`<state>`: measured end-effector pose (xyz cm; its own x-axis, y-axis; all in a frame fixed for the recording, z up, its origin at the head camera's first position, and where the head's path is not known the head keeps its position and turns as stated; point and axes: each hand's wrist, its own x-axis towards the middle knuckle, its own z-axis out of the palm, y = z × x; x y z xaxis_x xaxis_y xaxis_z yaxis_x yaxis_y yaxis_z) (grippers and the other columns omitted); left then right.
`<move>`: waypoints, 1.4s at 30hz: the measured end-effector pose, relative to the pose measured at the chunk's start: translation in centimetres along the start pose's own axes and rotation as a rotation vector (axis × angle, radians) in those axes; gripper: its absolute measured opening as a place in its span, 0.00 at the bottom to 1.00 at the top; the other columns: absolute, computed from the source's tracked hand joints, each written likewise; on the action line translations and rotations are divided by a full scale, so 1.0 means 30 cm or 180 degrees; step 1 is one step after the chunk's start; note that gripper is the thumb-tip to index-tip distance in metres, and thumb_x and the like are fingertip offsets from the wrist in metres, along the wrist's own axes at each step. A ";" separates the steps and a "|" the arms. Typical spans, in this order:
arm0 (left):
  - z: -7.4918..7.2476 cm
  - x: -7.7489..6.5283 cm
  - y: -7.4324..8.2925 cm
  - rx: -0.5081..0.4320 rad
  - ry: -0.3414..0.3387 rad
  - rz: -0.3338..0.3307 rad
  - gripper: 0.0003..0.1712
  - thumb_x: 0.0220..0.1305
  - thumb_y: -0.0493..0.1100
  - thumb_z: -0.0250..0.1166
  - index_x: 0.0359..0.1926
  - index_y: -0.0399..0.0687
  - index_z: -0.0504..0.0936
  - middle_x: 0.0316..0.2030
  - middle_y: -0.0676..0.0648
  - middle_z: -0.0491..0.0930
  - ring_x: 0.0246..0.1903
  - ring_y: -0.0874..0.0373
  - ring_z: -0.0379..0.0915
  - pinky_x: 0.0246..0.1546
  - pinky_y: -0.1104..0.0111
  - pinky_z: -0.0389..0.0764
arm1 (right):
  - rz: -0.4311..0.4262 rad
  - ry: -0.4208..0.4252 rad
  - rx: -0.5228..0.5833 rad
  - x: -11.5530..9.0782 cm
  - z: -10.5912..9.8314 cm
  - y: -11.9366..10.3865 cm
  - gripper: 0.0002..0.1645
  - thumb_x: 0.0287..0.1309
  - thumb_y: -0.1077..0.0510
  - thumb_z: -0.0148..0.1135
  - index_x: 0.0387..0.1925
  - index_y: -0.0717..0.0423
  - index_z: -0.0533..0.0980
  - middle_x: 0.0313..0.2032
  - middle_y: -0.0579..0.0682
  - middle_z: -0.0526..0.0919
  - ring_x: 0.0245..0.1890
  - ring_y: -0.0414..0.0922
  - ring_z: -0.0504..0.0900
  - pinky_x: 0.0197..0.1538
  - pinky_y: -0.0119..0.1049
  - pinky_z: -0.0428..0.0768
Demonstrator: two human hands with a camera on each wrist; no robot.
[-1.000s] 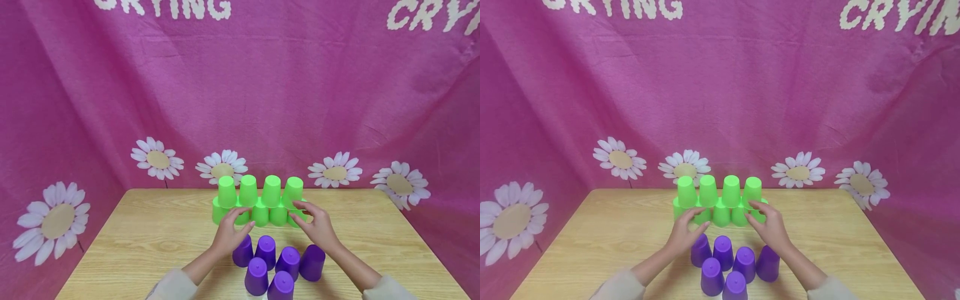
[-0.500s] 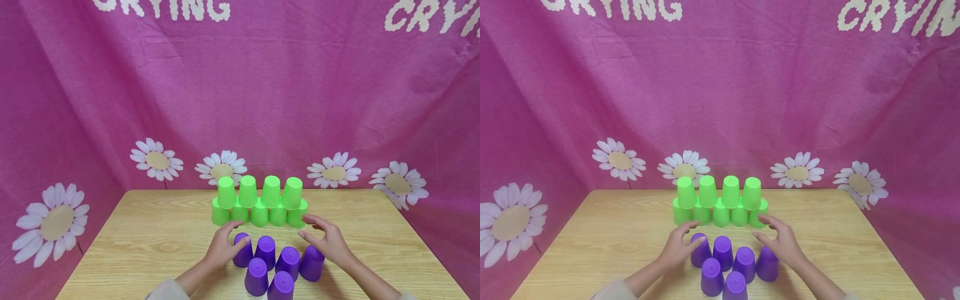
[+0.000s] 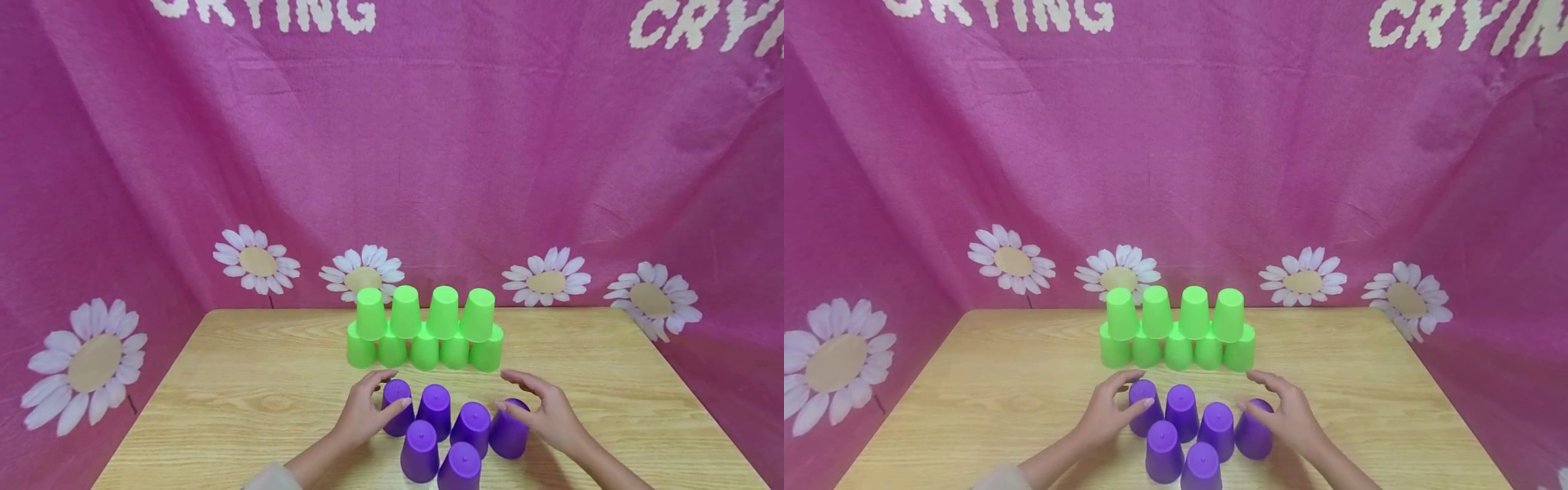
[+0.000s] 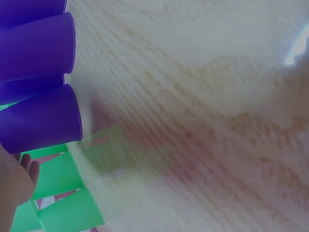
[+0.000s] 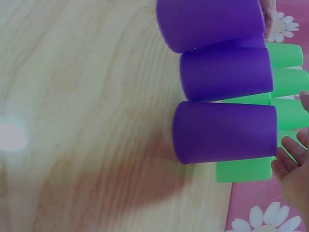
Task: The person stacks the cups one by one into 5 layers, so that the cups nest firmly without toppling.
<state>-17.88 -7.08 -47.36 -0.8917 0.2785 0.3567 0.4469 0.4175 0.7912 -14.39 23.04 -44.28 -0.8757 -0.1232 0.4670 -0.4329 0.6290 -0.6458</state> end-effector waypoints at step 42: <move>0.030 -0.038 -0.058 -0.0360 -0.0009 -0.0385 0.29 0.48 0.45 0.72 0.51 0.40 0.75 0.45 0.44 0.81 0.44 0.52 0.76 0.47 0.60 0.79 | 0.0895 0.0033 0.0812 -0.162 0.048 0.094 0.29 0.39 0.69 0.71 0.48 0.71 0.73 0.38 0.21 0.75 0.41 0.21 0.74 0.44 0.18 0.76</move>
<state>-17.56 -7.35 -49.58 -0.9383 0.2345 0.2543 0.3253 0.3481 0.8792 -11.66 24.32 -49.23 -0.9662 0.0358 0.2553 -0.2164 0.4254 -0.8787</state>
